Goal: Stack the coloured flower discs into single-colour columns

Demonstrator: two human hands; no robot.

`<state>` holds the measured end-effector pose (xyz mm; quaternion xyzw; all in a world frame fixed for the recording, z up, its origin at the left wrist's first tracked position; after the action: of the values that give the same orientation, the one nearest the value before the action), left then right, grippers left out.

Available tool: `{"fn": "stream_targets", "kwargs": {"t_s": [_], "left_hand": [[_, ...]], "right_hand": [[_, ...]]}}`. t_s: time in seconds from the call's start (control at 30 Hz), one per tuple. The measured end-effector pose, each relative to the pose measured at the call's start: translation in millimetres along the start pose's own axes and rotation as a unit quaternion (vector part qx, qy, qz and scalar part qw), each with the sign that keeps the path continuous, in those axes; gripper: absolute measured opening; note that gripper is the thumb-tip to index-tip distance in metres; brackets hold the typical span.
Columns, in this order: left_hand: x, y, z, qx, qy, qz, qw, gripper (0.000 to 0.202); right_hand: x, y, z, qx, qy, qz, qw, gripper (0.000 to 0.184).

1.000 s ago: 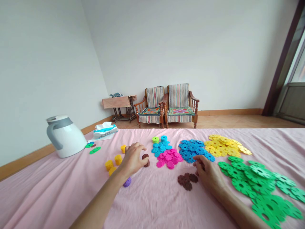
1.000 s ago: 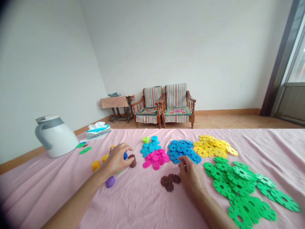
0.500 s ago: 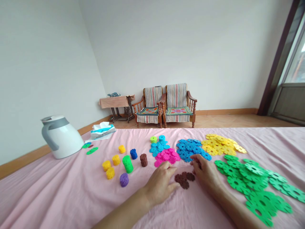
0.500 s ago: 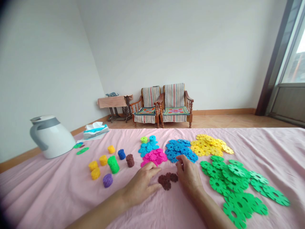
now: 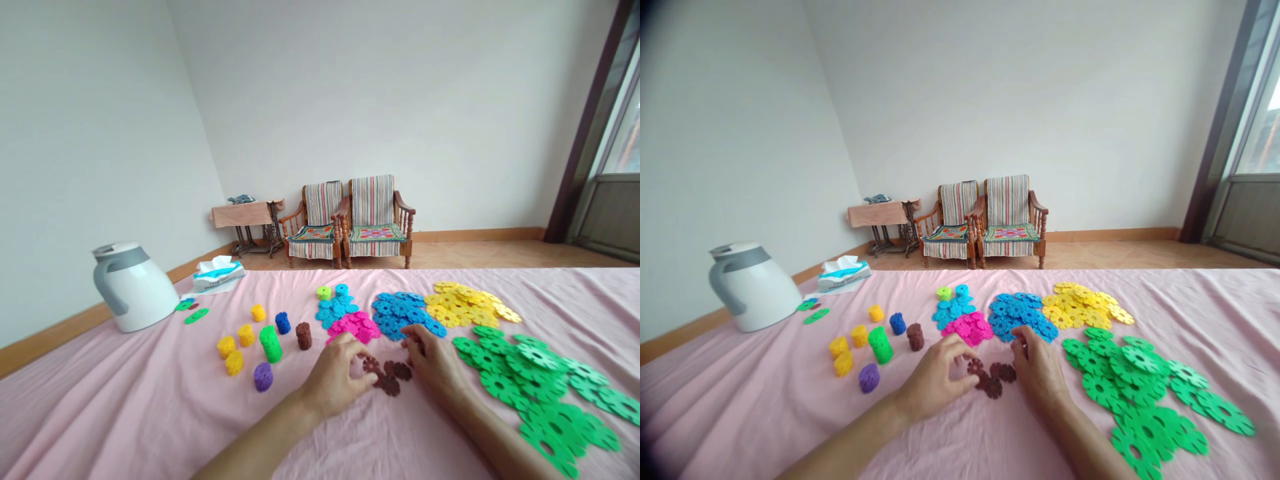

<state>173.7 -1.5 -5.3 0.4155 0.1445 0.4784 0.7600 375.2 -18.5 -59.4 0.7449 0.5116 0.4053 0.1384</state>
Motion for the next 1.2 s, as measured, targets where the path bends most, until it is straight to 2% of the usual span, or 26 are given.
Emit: {"fn": "stream_targets", "kwargs": {"t_s": [0.1,0.27,0.37,0.47,0.63,1.1,1.2], "left_hand": [[4.6,31.5,-9.5,-0.001,-0.001,0.051,0.999,0.016],[10.7,87.5,-39.9,0.071,0.057,0.162,0.983,0.014],[10.6,104.4,-52.6,0.112,0.081,0.161,0.977,0.015],[9.9,106.5,-57.6,0.129,0.083,0.134,0.979,0.013],[10.7,95.9,-59.2,0.143,0.085,0.119,0.979,0.011],[12.8,90.4,-61.1,0.199,0.123,0.137,0.963,0.009],[12.7,88.7,-56.3,0.199,0.116,0.154,0.961,0.017]], "right_hand": [[-0.2,0.0,0.5,0.003,-0.005,-0.004,1.000,0.031],[-0.1,-0.8,2.1,0.012,-0.003,0.001,1.000,0.027],[0.2,-1.3,2.8,0.016,-0.003,0.001,1.000,0.028],[0.7,-1.4,3.0,0.010,-0.001,-0.006,1.000,0.030],[0.7,-1.2,3.8,0.001,-0.003,0.005,1.000,0.030],[0.4,-0.8,1.5,-0.013,-0.007,-0.006,1.000,0.029],[0.3,-0.6,1.1,-0.010,-0.008,-0.011,1.000,0.030]]}}
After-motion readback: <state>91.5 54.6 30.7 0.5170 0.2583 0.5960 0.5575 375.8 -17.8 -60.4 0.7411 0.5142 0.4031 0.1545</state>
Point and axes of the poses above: each hand's wrist, its own x-axis towards the middle knuckle, its own y-axis out of the back of the hand, z = x × y, the point moved 2 cm from there along x, towards the middle knuckle, and after that the axes turned 13 degrees about y, right-handed, at the moved point
